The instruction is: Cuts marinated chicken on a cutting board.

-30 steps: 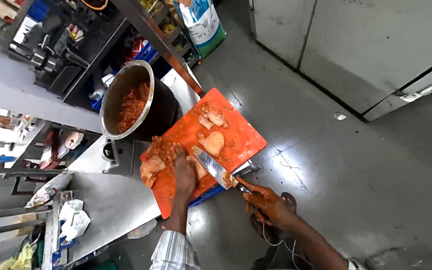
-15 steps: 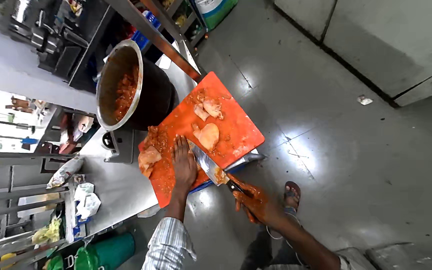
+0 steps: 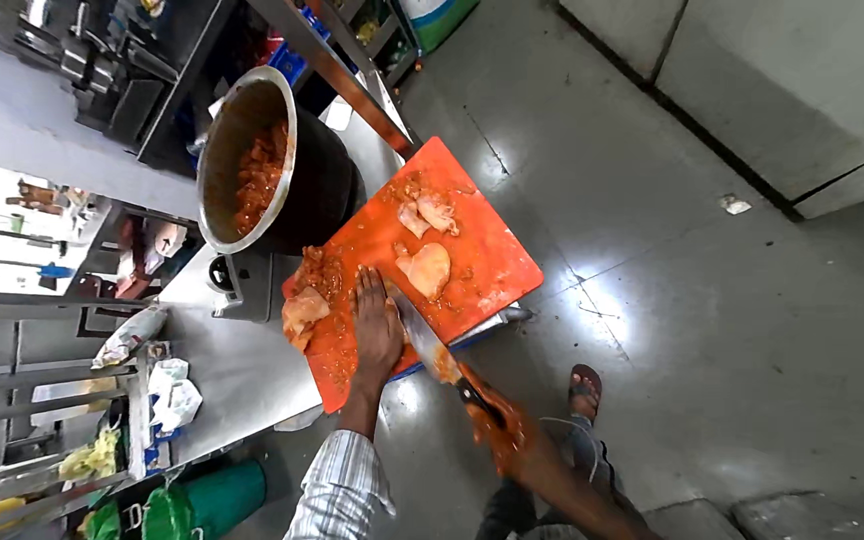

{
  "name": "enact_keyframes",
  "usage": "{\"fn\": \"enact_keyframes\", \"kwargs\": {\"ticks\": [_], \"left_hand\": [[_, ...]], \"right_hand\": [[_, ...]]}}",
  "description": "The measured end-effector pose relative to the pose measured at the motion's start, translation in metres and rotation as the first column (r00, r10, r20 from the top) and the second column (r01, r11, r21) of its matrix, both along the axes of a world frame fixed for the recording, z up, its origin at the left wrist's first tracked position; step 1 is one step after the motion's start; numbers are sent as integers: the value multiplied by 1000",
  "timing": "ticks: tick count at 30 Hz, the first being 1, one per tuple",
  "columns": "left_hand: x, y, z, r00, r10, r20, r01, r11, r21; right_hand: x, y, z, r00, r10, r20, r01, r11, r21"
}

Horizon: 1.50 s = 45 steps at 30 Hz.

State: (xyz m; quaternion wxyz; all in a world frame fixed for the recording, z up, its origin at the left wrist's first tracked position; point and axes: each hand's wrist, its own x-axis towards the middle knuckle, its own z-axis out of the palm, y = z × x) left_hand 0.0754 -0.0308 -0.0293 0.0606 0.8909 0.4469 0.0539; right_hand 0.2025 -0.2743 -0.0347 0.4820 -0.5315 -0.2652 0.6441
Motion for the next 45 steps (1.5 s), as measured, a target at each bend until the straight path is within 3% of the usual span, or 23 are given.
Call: {"fn": "enact_keyframes", "kwargs": {"ticks": [2,7,12,17,22,29,31,33,35,37,41,45], "left_hand": [[-1,2,0,999,-35,26,35,999,2],[-1,-6,8,998,-29,46,32,998,-60],[-2,-6,4,998,-47,38,48,999,-19],[-1,-16,12,998,-54,42,56,997,-59],[-5,-8,3,995,-87,43,88,995,-35],[-9,-15,15,982,-99,162,120,985,-127],[-15,-21,32,933,82,349,64,920,-386],[-23,-19,44,798,346,494,-46,851,-523],[-29,-19,44,707,467,531,-204,854,-479],[-34,-27,38,765,448,463,-250,869,-428],[-13,-29,29,922,250,297,-164,944,-286],[-4,-13,5,983,34,179,-22,998,-67]], "right_hand": [[-1,-1,2,1000,-5,10,5,1000,-5],[-12,55,-5,998,-68,-13,69,997,44],[-15,2,-6,993,-18,117,14,999,30],[-12,50,-7,999,4,37,-6,999,52],[-9,15,-7,994,27,102,-32,999,41],[-2,49,-4,998,57,7,-57,997,46],[-1,47,-1,999,44,-15,-44,999,22],[-2,50,1,999,39,-32,-38,999,30],[-2,51,3,999,20,-45,-19,999,36],[-3,48,3,999,18,-49,-16,999,28],[-1,47,0,998,33,-56,-31,999,32],[3,50,-3,999,34,-21,-33,999,31]]}}
